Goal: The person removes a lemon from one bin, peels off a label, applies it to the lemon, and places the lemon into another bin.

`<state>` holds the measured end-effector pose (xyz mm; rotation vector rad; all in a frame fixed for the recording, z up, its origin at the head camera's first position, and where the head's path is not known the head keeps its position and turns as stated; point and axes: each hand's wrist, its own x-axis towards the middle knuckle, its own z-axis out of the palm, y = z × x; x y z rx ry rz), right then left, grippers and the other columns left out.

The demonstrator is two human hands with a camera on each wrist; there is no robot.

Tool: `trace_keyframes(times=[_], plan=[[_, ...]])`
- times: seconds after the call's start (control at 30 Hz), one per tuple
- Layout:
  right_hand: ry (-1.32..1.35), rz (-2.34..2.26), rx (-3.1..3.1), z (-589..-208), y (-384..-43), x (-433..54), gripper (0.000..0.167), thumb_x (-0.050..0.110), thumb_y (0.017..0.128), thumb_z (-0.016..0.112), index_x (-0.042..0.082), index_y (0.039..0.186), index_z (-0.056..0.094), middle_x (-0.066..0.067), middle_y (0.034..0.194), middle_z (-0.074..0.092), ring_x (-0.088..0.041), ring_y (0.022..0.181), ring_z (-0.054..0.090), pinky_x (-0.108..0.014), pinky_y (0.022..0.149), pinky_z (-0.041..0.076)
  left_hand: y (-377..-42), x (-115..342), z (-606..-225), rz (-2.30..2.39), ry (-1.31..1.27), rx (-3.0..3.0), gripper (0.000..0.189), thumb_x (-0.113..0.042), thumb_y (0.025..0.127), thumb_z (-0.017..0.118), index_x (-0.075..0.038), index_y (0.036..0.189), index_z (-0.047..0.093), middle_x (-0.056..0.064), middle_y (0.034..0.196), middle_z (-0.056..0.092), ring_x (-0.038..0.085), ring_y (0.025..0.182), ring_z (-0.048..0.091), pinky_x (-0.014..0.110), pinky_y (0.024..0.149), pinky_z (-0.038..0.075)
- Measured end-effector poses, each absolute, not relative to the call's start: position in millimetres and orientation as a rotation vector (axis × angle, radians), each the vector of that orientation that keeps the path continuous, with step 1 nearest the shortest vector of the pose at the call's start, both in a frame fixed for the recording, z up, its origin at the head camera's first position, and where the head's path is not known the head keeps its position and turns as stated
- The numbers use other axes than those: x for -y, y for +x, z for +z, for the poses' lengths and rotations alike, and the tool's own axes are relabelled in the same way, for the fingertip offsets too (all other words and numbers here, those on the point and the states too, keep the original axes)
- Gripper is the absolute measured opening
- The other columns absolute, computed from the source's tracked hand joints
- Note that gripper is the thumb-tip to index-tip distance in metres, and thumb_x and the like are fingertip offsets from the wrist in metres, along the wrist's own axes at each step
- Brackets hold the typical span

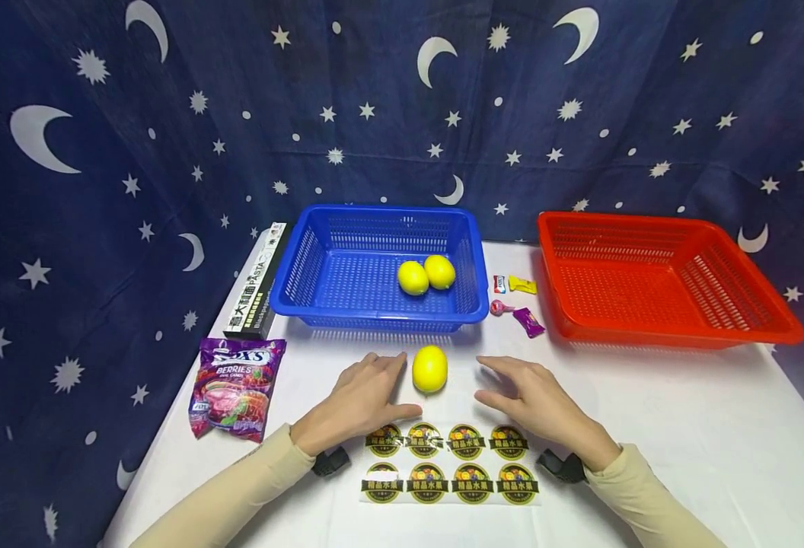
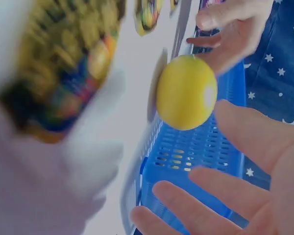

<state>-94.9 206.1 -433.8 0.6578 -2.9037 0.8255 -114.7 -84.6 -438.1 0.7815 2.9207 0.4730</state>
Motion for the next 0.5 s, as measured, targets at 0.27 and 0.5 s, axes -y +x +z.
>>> trace_keyframes(times=[0.27,0.5], plan=[[0.777,0.561,3.024,-443.6,-43.9,-215.6,0.036,0.031,0.085,0.083,0.019,0.119,0.078,-0.008,0.136,0.069,-0.033,0.130,0.062,-0.054,0.101,0.053,-76.2,93.7,-444.2,0.285,0.904,-3.093,0.046,-0.058,0.080,0.080,-0.015,0.093,0.068,0.004,0.102,0.068,0.022,0.087,0.057,0.033,0.069,0.044],[0.680,0.472,3.054,-446.2,-38.0,-210.3,0.032,0.031,0.081,0.086,0.021,0.110,0.082,-0.006,0.139,0.067,-0.034,0.133,0.060,-0.056,0.099,0.054,-73.8,100.7,-443.0,0.387,1.025,-3.035,0.014,-0.036,0.082,0.080,-0.022,0.086,0.077,-0.003,0.093,0.070,0.015,0.078,0.057,0.029,0.066,0.041]])
